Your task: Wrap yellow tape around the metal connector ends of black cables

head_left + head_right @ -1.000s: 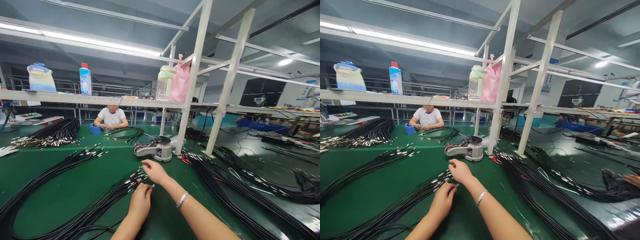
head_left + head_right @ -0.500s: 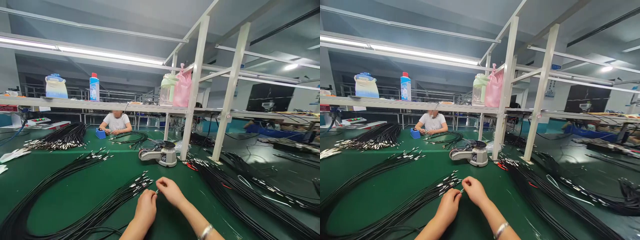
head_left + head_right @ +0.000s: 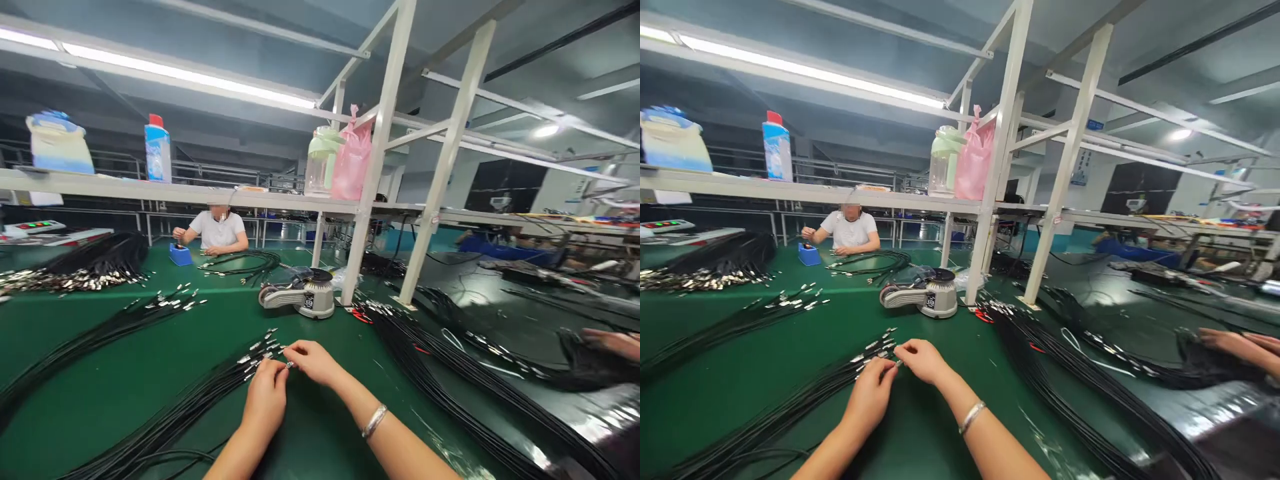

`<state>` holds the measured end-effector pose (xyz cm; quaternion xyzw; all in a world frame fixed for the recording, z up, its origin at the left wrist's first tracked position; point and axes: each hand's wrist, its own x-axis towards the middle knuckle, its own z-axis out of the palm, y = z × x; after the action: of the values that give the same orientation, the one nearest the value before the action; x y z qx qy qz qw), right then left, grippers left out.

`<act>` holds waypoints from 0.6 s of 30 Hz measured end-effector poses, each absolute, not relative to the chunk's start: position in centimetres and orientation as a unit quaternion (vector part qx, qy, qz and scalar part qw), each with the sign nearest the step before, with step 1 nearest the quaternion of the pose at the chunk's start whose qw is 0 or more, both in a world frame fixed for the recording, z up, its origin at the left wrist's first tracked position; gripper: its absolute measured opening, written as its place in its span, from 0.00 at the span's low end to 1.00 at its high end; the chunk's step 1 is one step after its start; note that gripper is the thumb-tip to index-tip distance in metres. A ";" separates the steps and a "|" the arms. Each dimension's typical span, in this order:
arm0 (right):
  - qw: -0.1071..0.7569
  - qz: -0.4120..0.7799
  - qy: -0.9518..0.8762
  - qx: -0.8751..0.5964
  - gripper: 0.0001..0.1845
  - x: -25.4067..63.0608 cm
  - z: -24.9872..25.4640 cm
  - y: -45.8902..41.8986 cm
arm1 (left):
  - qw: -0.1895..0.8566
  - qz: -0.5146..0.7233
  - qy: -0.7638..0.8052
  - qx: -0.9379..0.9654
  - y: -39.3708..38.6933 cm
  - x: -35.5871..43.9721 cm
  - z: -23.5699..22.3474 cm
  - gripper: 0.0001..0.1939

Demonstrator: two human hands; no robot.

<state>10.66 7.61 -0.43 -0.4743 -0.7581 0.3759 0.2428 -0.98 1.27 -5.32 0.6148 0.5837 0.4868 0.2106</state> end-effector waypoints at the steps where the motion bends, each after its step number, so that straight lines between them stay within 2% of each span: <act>1: 0.238 0.401 -0.745 -0.477 0.11 11.3 -1.2 7.4 | 0.216 0.485 0.584 0.614 1.4 -1.0 -5.5 0.12; 7: 0.251 0.522 -0.679 -0.451 0.06 12.3 -2.3 7.3 | 0.229 0.465 0.601 0.608 1.2 -1.0 -6.0 0.12; 12: 0.265 0.594 -0.617 -0.443 0.09 13.2 -1.6 9.3 | 0.221 0.469 0.596 0.613 0.8 -0.6 -6.1 0.11; 14: 0.317 0.606 -0.567 -0.459 0.07 13.6 -0.6 12.1 | 0.214 0.459 0.593 0.626 0.9 -0.6 -6.4 0.11; 18: 0.469 0.603 -0.421 -0.489 0.14 13.5 2.2 19.4 | 0.199 0.455 0.572 0.652 1.3 -0.7 -7.6 0.13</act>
<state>13.46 19.39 2.24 -0.4891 -0.4210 0.6028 0.4692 -0.74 1.27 -7.61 0.6525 0.5724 0.4551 0.1988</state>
